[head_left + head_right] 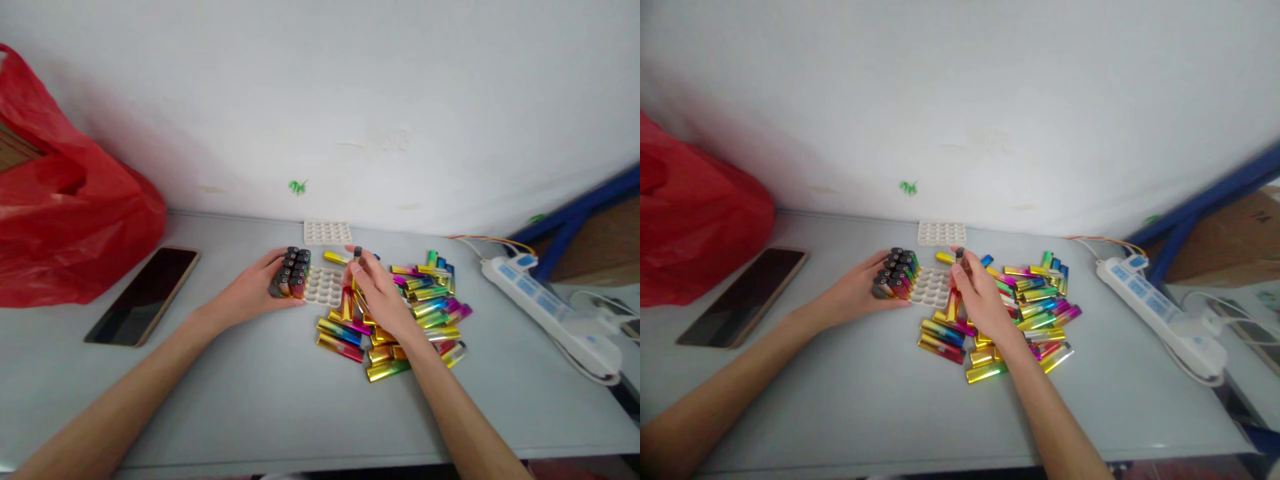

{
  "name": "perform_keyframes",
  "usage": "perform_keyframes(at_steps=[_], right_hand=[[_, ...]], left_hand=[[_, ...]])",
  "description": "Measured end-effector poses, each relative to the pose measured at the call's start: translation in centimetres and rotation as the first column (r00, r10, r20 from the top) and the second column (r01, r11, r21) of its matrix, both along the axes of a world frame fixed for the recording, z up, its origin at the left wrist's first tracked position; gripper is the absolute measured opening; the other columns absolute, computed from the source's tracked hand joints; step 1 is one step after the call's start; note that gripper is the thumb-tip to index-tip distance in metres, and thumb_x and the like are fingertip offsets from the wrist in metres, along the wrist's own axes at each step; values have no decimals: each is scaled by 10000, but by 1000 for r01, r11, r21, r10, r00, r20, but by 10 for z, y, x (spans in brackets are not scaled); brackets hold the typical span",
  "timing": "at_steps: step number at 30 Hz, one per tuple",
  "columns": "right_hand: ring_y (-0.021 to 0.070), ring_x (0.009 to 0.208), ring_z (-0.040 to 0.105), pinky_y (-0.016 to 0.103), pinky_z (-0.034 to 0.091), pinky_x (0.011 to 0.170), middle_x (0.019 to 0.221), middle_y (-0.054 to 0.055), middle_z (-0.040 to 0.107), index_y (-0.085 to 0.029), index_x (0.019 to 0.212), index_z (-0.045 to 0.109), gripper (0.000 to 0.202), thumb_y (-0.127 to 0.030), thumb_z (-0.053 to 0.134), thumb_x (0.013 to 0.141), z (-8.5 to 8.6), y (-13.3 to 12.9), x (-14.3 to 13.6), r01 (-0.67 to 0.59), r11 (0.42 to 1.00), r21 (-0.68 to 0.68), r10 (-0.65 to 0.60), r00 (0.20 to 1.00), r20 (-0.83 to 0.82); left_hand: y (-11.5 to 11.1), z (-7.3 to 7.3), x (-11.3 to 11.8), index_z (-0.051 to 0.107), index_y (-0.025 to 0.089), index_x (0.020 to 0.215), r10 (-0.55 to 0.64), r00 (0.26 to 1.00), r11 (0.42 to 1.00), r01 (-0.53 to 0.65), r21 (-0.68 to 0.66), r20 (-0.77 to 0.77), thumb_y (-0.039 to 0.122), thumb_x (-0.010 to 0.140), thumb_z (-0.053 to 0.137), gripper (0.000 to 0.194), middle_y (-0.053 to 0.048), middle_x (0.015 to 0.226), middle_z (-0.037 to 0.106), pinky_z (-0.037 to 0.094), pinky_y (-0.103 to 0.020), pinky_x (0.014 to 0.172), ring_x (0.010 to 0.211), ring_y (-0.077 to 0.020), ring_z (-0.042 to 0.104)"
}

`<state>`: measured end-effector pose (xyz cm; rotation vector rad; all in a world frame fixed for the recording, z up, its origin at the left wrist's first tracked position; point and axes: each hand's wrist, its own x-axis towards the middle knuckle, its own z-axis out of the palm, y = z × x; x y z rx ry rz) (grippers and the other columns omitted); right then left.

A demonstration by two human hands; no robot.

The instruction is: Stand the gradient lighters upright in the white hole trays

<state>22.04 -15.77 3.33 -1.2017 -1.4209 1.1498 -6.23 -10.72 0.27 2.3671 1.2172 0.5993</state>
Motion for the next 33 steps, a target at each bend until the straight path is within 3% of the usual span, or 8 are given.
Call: perform_keyframes(at_steps=[4,8,11,14,18,24,29,33], right_hand=[[238,1030,786,392,601,982,1075,57,824,-281,1103,605,321,-566,710,997,3,2,-6,11,1000,-2,-11,997,-71],[267,1032,809,381,598,915,1130,69,854,-280,1072,598,326,-574,711,989,3,12,-14,96,991,95,-108,986,129],[272,903,821,362,580,824,1013,55,867,-273,1050,565,324,-577,671,1009,2,24,-21,108,986,130,-140,953,269],[273,826,816,350,561,756,930,47,863,-275,1016,532,304,-553,656,1011,-3,34,-30,97,987,131,-135,935,327],[277,862,824,351,562,759,977,58,863,-277,1036,510,216,-444,646,1026,-7,38,-39,20,990,142,-73,921,382],[312,1000,811,374,555,842,1090,111,847,-256,1111,567,128,-325,659,1053,-2,35,-35,-76,974,214,-78,773,630],[312,998,799,353,554,820,1060,128,839,-237,1155,612,122,-269,672,1054,5,39,-37,-154,971,185,-39,661,750],[325,951,799,364,561,798,1012,139,838,-210,1250,638,206,-287,665,1061,9,41,-48,-151,979,139,-33,552,833]], left_hand=[[1,-1,1,618,230,1449,10,1000,1000,-10,-25,13,662,794,844,816,-139,1607,581,420,-470,1316,1467,-383,591],[0,0,2,620,200,1440,-10,999,1000,11,-25,37,652,812,830,801,-166,1615,571,425,-497,1313,1469,-396,587],[-2,0,2,620,177,1442,-13,999,1000,13,-13,39,647,821,828,806,-180,1612,569,438,-505,1304,1457,-393,601],[-2,-1,2,616,170,1446,-12,1000,1000,12,-13,29,640,821,832,811,-184,1606,574,439,-507,1303,1459,-394,598],[-2,-2,2,614,180,1443,-5,1000,1000,6,-7,17,673,814,826,827,-178,1605,572,431,-447,1310,1456,-389,603],[-1,-3,1,599,150,1453,-28,1000,1000,28,3,10,663,843,811,824,-188,1611,559,427,-491,1308,1469,-394,583],[0,-4,1,610,212,1442,-16,1000,1000,16,-2,12,637,837,822,769,-149,1599,579,416,-455,1315,1453,-377,602],[1,-3,1,616,193,1429,-11,1000,1000,11,2,22,685,832,803,796,-160,1591,582,472,-508,1270,1415,-396,632]])
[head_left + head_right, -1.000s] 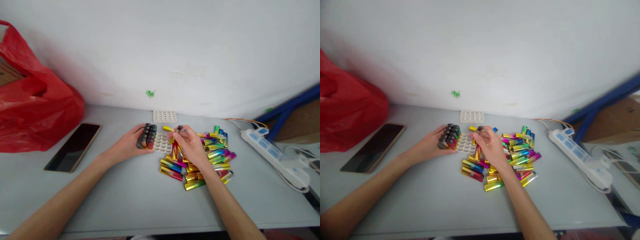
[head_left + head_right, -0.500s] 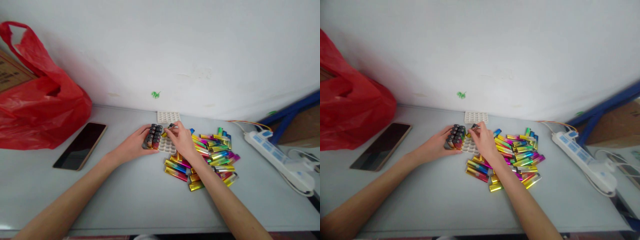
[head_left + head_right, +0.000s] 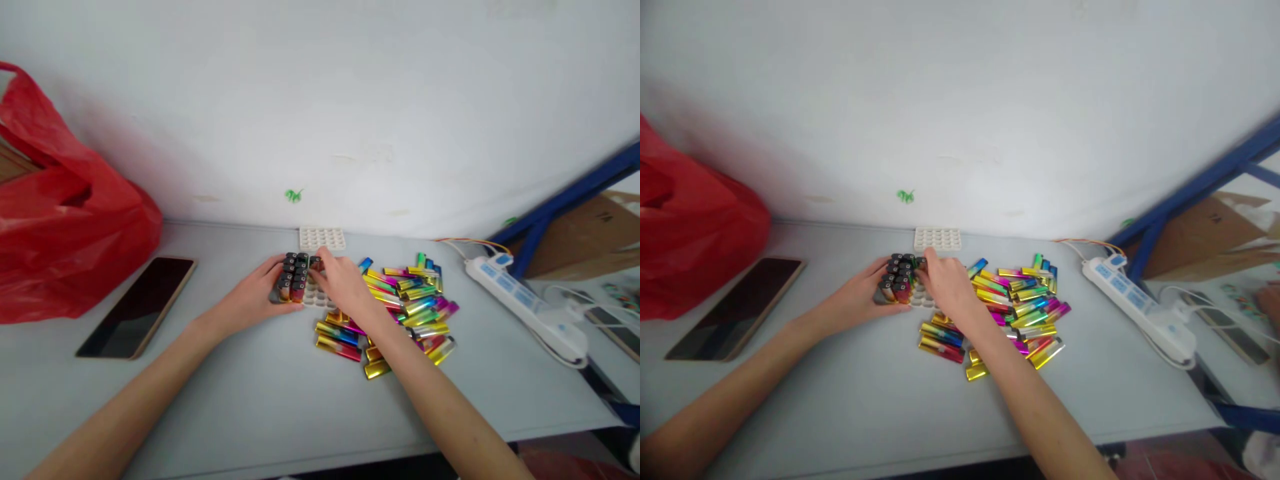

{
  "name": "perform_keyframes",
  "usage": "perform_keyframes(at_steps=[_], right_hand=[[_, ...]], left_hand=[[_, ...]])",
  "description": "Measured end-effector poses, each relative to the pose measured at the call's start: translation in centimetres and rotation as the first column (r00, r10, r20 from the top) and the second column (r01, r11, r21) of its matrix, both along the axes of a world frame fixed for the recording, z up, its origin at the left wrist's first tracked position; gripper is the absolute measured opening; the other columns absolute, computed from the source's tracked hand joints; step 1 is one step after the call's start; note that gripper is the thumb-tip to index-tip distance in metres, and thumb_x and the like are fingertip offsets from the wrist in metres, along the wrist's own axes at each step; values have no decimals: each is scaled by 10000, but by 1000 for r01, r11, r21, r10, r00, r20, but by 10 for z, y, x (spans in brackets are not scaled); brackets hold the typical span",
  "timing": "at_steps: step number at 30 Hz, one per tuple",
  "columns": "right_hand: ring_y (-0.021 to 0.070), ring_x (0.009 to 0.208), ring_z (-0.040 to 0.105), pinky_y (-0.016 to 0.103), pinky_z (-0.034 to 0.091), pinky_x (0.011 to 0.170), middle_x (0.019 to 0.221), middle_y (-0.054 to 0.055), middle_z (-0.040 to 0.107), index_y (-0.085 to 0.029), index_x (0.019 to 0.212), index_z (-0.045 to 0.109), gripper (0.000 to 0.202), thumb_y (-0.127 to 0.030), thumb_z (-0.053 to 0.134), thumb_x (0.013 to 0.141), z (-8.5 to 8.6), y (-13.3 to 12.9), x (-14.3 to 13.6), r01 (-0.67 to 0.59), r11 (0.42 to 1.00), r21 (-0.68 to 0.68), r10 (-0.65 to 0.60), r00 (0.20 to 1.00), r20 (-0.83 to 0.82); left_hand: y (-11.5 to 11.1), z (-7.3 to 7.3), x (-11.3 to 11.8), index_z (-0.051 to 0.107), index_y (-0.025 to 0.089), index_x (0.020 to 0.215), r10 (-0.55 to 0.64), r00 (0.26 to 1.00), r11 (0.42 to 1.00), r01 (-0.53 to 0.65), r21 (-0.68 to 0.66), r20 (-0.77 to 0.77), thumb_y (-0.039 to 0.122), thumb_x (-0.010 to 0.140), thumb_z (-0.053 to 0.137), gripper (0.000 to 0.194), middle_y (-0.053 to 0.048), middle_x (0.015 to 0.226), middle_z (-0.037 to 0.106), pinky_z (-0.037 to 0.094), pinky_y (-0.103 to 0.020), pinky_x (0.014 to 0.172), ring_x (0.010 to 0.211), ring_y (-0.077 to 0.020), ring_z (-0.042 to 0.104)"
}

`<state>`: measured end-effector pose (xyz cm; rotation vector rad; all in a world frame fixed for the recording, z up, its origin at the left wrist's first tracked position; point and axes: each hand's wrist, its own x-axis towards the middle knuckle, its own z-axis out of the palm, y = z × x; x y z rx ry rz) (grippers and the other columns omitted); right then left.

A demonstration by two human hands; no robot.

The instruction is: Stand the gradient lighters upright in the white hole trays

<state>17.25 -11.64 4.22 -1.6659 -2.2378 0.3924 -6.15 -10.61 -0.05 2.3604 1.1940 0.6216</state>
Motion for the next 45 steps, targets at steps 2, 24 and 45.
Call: perform_keyframes(at_steps=[2,24,45], right_hand=[[330,981,802,386,574,838,1044,140,842,-199,1275,649,233,-295,666,1063,1,-1,0,-17,1000,-15,17,1000,-6],[295,1089,719,458,554,1043,1147,140,772,-167,1070,807,155,-190,761,924,2,38,153,-196,973,-124,197,980,-8],[84,474,303,200,326,431,648,-106,514,-287,1047,594,470,-680,792,879,8,-22,56,-269,887,-374,-298,285,-911]], left_hand=[[0,0,0,626,178,1421,-1,1000,1000,1,10,4,684,837,798,791,-172,1583,585,487,-525,1255,1407,-404,639],[1,4,1,622,127,1425,-10,999,1000,10,20,-33,712,844,759,837,-220,1560,593,487,-554,1251,1400,-409,644],[2,-3,-2,600,186,1447,-31,1000,999,31,11,-3,713,857,777,810,-186,1600,557,444,-516,1296,1458,-381,598]])
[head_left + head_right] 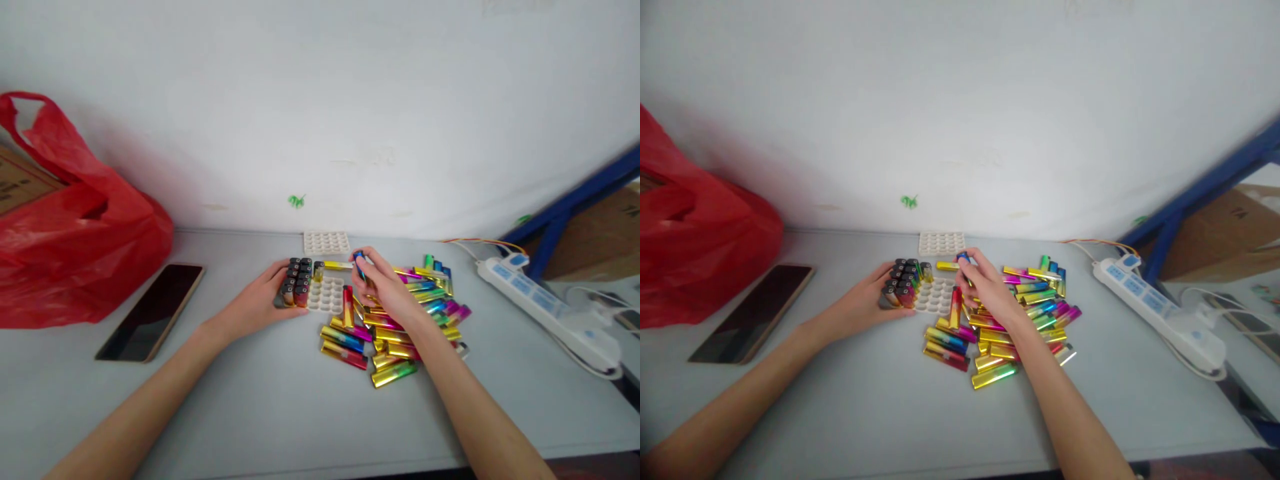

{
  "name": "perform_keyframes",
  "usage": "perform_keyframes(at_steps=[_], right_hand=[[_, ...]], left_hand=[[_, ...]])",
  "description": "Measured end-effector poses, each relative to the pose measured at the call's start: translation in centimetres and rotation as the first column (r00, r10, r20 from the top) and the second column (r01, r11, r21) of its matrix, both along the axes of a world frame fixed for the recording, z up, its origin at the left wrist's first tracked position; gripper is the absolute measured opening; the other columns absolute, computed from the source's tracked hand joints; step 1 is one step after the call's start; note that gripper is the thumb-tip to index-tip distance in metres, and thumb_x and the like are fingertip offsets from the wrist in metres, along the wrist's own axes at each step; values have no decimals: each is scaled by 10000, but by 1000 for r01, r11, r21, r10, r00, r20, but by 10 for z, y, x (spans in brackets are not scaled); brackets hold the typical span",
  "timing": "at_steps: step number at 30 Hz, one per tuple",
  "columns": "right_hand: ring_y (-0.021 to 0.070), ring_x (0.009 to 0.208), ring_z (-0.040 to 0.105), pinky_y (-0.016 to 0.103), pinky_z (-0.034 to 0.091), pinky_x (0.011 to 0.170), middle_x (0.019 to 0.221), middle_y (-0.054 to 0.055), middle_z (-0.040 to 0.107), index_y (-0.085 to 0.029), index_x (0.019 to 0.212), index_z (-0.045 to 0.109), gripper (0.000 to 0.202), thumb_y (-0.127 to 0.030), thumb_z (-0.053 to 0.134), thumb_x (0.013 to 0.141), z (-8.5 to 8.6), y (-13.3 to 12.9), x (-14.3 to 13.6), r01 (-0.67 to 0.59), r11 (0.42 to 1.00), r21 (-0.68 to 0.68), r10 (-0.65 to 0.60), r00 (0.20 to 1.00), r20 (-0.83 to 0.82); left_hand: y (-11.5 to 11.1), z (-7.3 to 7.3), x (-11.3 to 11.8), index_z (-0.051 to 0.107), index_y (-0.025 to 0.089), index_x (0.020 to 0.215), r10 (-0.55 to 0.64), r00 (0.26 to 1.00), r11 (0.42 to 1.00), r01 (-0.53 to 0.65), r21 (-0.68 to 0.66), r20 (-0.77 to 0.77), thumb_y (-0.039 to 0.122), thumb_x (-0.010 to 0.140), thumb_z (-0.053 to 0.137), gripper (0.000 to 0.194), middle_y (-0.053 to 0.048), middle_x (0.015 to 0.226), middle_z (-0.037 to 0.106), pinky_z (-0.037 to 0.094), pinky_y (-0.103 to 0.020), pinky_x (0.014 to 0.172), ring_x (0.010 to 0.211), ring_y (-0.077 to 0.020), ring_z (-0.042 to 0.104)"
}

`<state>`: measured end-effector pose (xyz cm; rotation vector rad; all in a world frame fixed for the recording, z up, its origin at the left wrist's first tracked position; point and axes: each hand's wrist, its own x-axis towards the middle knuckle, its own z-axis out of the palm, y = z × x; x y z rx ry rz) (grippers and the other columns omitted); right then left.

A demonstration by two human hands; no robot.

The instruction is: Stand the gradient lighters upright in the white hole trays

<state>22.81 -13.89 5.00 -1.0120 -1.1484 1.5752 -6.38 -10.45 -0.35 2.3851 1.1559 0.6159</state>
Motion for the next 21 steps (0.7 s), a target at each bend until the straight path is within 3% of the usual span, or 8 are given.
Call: perform_keyframes(at_steps=[3,6,9,16,21], right_hand=[[86,462,254,214,177,417,576,-114,380,-257,944,606,564,-803,719,866,-7,-8,-9,79,996,53,-85,986,141],[97,456,292,261,211,449,510,-74,354,-229,658,547,717,-893,503,925,-12,-13,-17,148,986,83,-165,951,263],[104,441,319,292,227,479,448,-48,338,-247,486,411,777,-860,426,962,-14,-15,-22,178,980,87,-197,910,365],[121,463,378,305,283,545,448,-46,384,-265,496,371,589,-549,429,1009,-15,-15,-19,209,963,168,-261,870,419],[131,470,392,303,286,540,454,-37,407,-265,508,399,634,-653,426,1009,-16,-15,-18,281,949,143,-315,858,407]], left_hand=[[-1,1,0,614,211,1431,4,1000,1000,-4,-12,-1,709,861,775,774,-164,1602,556,446,-516,1295,1457,-363,601],[-1,3,-1,636,221,1408,-3,1000,1000,3,-21,-19,689,870,773,726,-156,1605,556,442,-510,1299,1474,-363,587],[-2,5,0,638,222,1412,5,1000,1000,-6,-19,-28,674,869,770,718,-154,1593,569,463,-482,1288,1449,-371,612],[-2,8,1,644,253,1407,28,999,999,-29,-25,-44,674,857,760,702,-128,1574,585,468,-454,1283,1429,-366,629],[-2,8,-1,620,256,1448,25,998,1000,-26,-16,-66,670,877,744,717,-118,1568,587,485,-445,1270,1412,-359,643]])
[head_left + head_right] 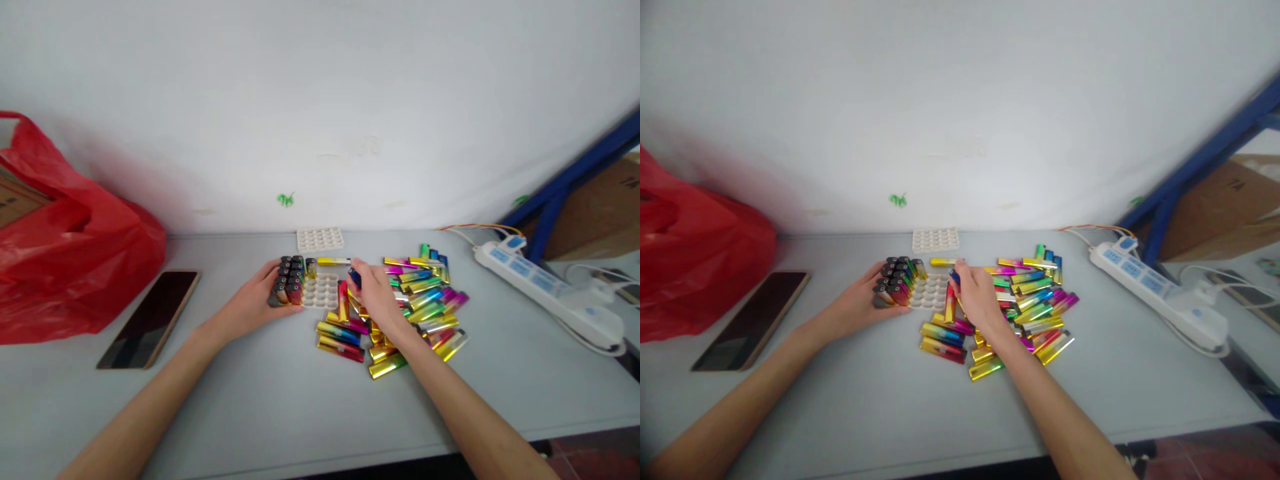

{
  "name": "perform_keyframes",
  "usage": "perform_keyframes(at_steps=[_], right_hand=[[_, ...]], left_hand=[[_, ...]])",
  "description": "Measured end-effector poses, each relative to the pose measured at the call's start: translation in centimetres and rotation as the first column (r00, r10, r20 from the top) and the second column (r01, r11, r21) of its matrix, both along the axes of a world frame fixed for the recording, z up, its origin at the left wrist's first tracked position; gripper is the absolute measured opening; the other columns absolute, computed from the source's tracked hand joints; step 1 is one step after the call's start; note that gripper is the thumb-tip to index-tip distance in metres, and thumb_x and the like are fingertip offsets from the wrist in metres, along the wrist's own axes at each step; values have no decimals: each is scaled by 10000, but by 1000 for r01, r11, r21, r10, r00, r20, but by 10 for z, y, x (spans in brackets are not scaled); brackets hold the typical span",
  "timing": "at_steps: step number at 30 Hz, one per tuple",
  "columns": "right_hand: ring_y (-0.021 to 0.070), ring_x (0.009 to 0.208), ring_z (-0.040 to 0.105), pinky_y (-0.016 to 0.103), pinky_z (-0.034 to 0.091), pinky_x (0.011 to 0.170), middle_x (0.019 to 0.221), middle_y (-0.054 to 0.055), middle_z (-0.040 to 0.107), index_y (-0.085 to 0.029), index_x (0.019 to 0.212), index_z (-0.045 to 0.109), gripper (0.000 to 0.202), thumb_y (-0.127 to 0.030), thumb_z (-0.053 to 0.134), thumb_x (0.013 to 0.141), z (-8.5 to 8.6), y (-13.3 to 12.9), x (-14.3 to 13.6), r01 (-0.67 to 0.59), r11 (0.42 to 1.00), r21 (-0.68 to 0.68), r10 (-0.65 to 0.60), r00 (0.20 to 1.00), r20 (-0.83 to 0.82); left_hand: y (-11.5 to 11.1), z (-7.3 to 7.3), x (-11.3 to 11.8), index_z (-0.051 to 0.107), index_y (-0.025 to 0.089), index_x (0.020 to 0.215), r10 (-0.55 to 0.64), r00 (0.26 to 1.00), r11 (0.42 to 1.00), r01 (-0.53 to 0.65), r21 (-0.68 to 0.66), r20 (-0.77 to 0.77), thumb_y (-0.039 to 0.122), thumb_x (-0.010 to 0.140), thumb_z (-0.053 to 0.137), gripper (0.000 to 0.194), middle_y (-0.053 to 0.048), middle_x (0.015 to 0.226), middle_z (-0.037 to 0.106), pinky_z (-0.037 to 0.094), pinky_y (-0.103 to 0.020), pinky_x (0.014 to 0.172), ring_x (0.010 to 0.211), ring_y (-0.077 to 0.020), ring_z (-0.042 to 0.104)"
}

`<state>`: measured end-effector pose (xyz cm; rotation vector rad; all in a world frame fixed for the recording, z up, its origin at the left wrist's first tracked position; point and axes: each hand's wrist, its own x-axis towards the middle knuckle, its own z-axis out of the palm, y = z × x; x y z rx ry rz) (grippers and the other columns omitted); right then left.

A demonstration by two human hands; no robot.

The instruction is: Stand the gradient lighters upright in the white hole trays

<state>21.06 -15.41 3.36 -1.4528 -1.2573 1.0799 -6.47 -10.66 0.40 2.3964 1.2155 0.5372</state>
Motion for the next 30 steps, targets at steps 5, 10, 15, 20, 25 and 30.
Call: perform_keyframes(at_steps=[5,10,15,20,25,30], right_hand=[[136,473,406,302,291,549,453,-33,405,-262,492,422,694,-712,413,1019,0,0,-1,-20,1000,9,20,1000,-1],[159,510,433,317,291,575,477,-16,445,-269,507,400,650,-620,406,1054,-3,0,-1,-4,999,53,-3,992,130],[178,575,486,318,328,617,529,-10,485,-253,554,484,697,-716,395,1067,-5,-1,0,-10,996,91,-3,990,143],[209,749,603,313,438,710,712,7,593,-236,986,753,639,-702,333,1109,-2,-4,1,-123,975,183,100,986,130],[235,974,677,342,526,864,1018,64,726,-249,1142,735,428,-597,487,1106,3,-5,2,-212,939,271,168,970,177],[234,862,676,370,541,846,925,56,709,-246,947,761,303,-539,712,1007,9,-6,-2,-194,909,369,91,956,280]], left_hand=[[0,0,0,598,243,1474,-3,1000,1000,3,4,11,671,870,762,758,-142,1598,563,459,-467,1292,1433,-387,623],[1,1,2,623,278,1456,14,999,1000,-14,4,33,650,837,784,740,-121,1558,603,488,-489,1273,1414,-394,637],[0,1,2,607,250,1459,20,999,999,-20,-28,26,692,843,762,774,-138,1581,574,461,-481,1291,1415,-393,634],[-1,3,2,635,241,1408,0,1000,999,2,-52,31,680,862,760,711,-147,1587,559,420,-479,1314,1462,-383,591],[-1,3,4,656,246,1387,-10,999,998,13,-57,50,640,869,770,661,-142,1575,575,433,-487,1304,1453,-375,596],[-2,3,5,681,243,1337,-11,999,999,13,-39,48,660,854,776,645,-141,1549,597,417,-486,1317,1480,-384,574]])
